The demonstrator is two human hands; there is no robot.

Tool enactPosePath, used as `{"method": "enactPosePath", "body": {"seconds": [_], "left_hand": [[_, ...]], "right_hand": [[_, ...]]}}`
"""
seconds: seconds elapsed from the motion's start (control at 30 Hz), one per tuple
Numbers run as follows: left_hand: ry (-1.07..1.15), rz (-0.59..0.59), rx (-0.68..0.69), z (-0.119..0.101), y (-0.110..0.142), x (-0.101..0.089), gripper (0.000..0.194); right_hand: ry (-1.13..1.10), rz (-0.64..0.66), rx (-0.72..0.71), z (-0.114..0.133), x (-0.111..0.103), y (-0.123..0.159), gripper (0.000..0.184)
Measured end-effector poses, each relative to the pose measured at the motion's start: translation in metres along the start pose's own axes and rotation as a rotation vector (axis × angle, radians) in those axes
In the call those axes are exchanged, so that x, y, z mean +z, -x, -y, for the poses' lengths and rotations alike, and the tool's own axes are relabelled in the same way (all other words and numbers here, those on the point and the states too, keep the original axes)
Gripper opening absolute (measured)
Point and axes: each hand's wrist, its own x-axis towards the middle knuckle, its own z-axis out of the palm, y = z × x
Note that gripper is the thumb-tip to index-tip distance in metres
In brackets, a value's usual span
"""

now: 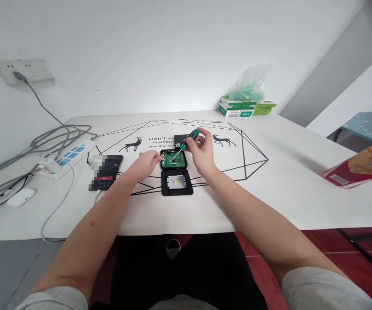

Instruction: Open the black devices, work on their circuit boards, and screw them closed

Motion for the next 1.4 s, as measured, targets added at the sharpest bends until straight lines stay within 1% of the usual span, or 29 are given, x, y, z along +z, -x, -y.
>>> {"method": "enactPosePath", "body": {"seconds": [0.13, 0.27, 0.37, 0.5, 0.6, 0.7, 0.8, 0.93, 1.03, 1.1, 1.27, 1.4], "left_hand": [[0.148, -0.048, 0.014, -0.017, 0.006, -0.006, 0.032], [0.234, -0.052, 0.02, -0.025, 0.008, -0.003, 0.027], [0.215, -0.041, 0.042, -0.027, 0.007, 0.001, 0.027], [0.157, -0.009, 0.082, -0.03, 0.006, 0.004, 0.023], [0.113, 0.019, 0.108, -0.032, 0.006, 0.004, 0.021], [0.071, 0.035, 0.141, -0.031, 0.006, 0.004, 0.02], [0.047, 0.029, 0.181, -0.029, 0.005, 0.006, 0.02], [0.035, 0.014, 0.216, -0.026, 0.003, 0.009, 0.02], [0.022, 0.016, 0.247, -0.023, 0.001, 0.012, 0.019], [0.011, 0.026, 0.264, -0.022, 0.001, 0.013, 0.018], [-0.008, 0.092, 0.28, -0.025, 0.002, 0.012, 0.016], [-0.008, 0.159, 0.241, -0.031, 0.006, 0.008, 0.022]], "right_hand": [[0.056, -0.079, -0.016, 0.009, -0.003, 0.0, 0.077], [0.037, -0.11, -0.025, 0.015, -0.006, 0.0, 0.075], [0.027, -0.093, -0.033, 0.015, -0.006, 0.0, 0.08], [0.099, -0.057, -0.017, 0.014, -0.006, 0.0, 0.09], [0.111, -0.042, -0.033, 0.014, -0.006, 0.001, 0.092], [0.093, -0.034, -0.055, 0.009, -0.006, 0.0, 0.09], [0.054, -0.036, -0.116, -0.003, -0.005, -0.004, 0.087], [-0.065, -0.037, -0.246, -0.02, -0.004, -0.01, 0.077], [-0.096, -0.029, -0.3, -0.024, -0.004, -0.011, 0.069], [-0.079, 0.002, -0.34, -0.021, -0.004, -0.01, 0.067], [-0.022, 0.156, -0.444, -0.006, 0.0, 0.002, 0.063], [0.029, 0.251, -0.47, 0.002, 0.008, 0.011, 0.061]]}}
